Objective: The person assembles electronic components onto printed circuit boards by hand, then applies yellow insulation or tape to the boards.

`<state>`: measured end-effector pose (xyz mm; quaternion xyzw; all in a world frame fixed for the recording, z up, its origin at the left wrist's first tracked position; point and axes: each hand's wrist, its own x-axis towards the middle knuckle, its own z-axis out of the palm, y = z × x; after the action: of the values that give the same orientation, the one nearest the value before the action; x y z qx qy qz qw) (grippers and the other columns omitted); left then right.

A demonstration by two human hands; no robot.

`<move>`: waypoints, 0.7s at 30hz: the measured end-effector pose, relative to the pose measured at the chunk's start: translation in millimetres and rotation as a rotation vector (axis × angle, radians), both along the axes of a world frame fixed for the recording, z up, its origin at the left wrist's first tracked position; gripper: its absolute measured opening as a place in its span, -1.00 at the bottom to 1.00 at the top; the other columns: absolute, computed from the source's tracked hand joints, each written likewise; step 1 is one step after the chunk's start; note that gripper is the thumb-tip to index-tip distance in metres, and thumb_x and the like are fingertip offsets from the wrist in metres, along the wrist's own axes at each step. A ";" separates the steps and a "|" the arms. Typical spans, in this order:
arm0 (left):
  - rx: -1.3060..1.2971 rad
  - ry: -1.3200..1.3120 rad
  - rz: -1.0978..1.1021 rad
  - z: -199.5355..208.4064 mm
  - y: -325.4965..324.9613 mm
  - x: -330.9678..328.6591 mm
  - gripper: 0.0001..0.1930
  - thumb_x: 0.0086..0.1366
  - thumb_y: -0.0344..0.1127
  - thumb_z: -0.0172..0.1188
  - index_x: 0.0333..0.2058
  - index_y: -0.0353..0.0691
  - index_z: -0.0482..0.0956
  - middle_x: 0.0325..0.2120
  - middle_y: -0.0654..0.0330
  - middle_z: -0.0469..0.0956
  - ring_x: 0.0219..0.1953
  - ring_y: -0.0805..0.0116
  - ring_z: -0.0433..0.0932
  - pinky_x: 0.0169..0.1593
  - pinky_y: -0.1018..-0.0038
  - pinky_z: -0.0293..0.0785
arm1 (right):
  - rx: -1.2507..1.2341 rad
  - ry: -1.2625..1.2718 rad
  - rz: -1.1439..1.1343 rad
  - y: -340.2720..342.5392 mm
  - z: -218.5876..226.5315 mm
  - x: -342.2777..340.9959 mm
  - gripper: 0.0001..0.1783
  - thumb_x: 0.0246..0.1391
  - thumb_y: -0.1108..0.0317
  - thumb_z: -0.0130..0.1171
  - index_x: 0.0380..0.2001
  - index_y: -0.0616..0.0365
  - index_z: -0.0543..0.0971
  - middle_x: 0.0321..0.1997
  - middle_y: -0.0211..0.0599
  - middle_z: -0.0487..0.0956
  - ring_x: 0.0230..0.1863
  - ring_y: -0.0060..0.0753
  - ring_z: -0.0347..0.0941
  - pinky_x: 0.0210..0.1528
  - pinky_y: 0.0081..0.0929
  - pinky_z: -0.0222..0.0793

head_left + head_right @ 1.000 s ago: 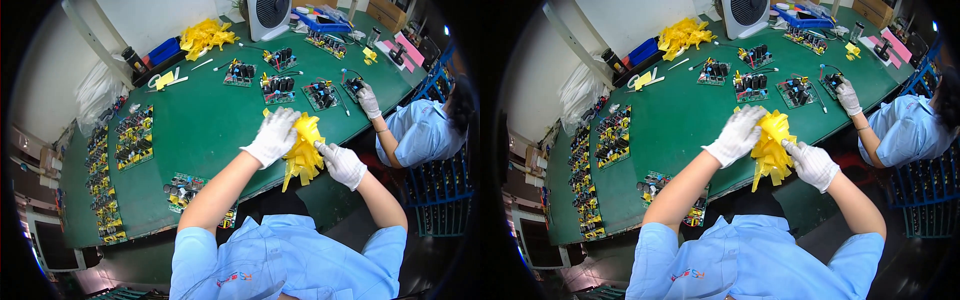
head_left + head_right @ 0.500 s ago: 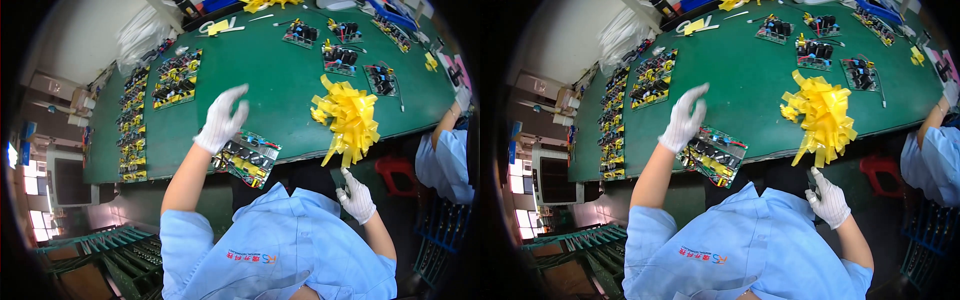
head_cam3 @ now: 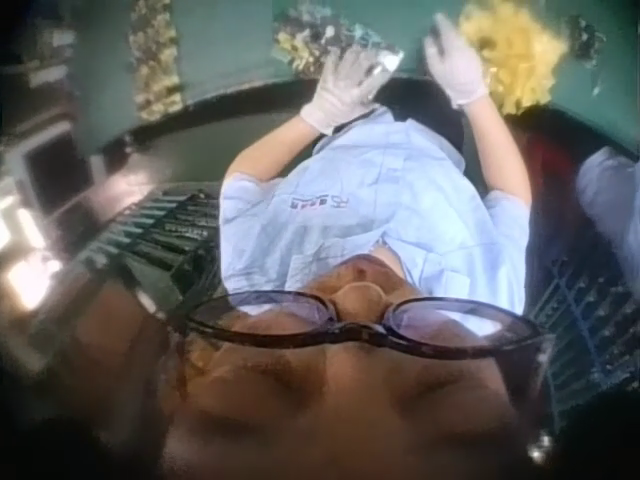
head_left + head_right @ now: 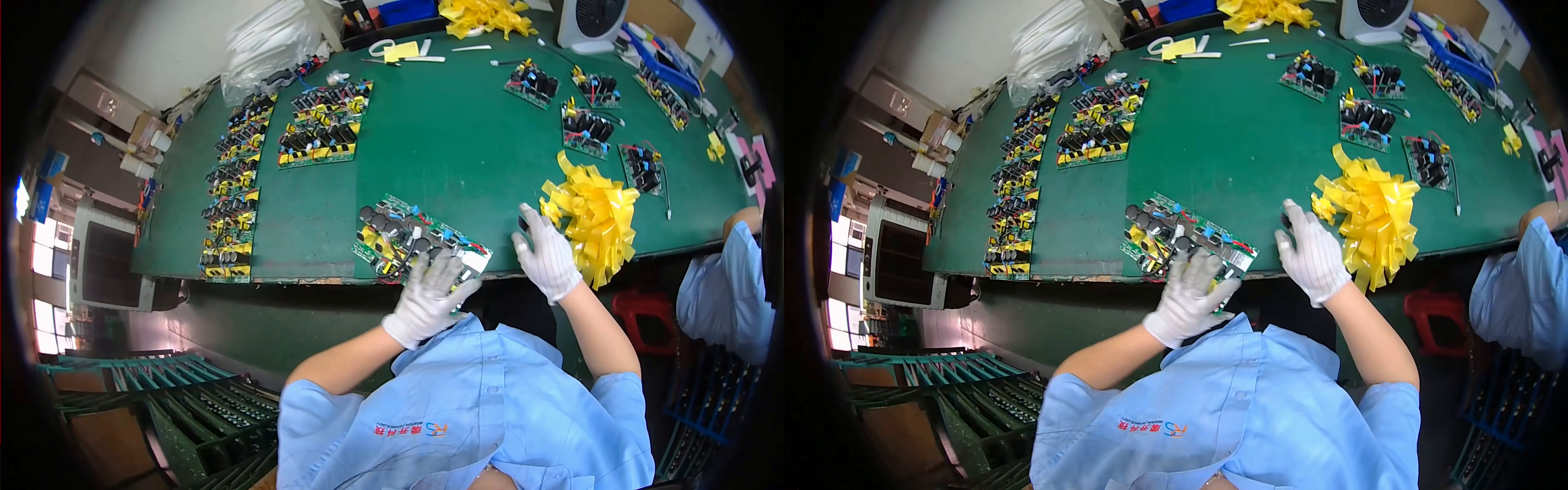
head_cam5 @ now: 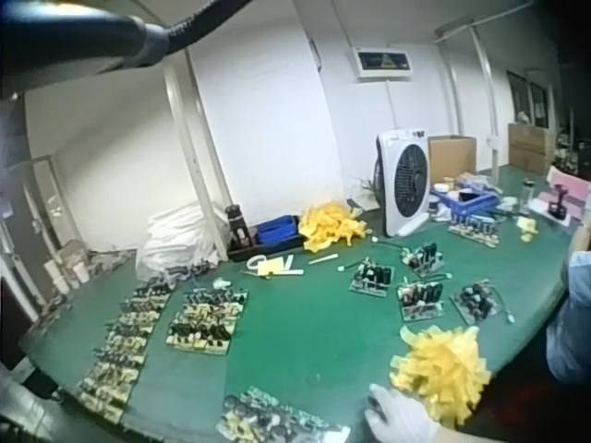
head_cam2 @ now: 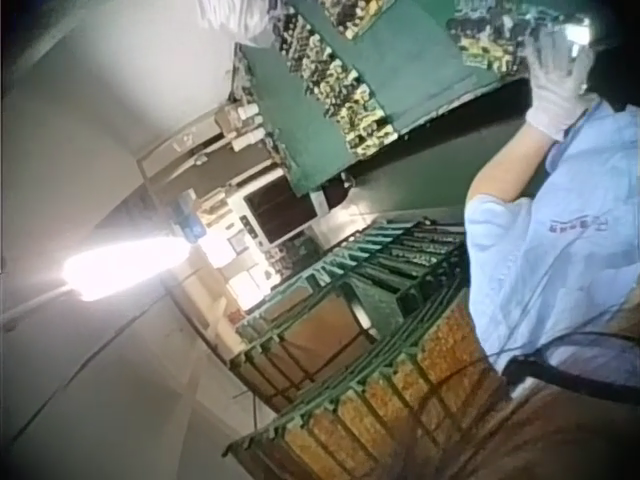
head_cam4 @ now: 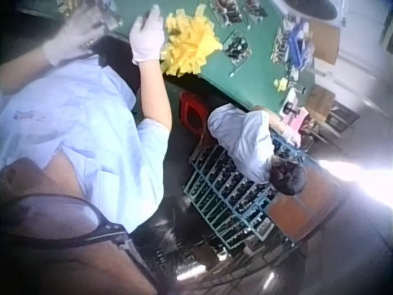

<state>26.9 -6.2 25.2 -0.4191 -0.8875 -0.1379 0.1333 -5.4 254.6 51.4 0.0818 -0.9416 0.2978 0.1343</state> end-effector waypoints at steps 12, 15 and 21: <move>1.036 -0.140 0.282 96.8 -54.1 -66.8 -0.60 0.01 -0.57 0.31 -0.11 -0.25 0.56 -0.12 0.10 0.58 -0.30 0.43 0.57 -0.16 0.46 0.54 | -0.714 -0.121 0.091 -41.1 2.7 -68.2 -0.56 0.14 0.38 0.19 0.08 0.31 0.47 -0.38 -0.27 0.46 -0.50 -0.57 0.30 -0.39 -0.56 0.31; 1.841 -0.408 0.251 108.6 -94.1 -101.6 -0.66 0.23 -0.37 0.20 -0.01 -0.23 0.50 -0.08 0.09 0.56 -0.09 0.24 0.57 -0.08 0.21 0.58 | -0.630 0.091 0.131 -54.8 30.9 -63.0 -0.61 0.08 0.42 0.27 0.00 0.24 0.53 -0.31 -0.33 0.46 -0.51 -0.62 0.27 -0.45 -0.57 0.28; 2.203 -0.872 -0.368 78.7 -97.9 -103.4 -0.52 0.06 -0.25 0.20 0.01 -0.22 0.57 0.05 0.00 0.55 0.11 -0.08 0.51 0.09 -0.22 0.47 | -0.328 0.498 0.337 -70.8 84.8 -80.7 -0.57 -0.01 0.30 0.39 -0.05 0.11 0.56 -0.26 -0.22 0.54 -0.51 -0.34 0.49 -0.45 -0.45 0.45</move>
<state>-76.5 -104.1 103.9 -0.1185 -0.1897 -0.9708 0.0868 -86.2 183.7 136.2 0.2839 -0.7926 0.4343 0.3202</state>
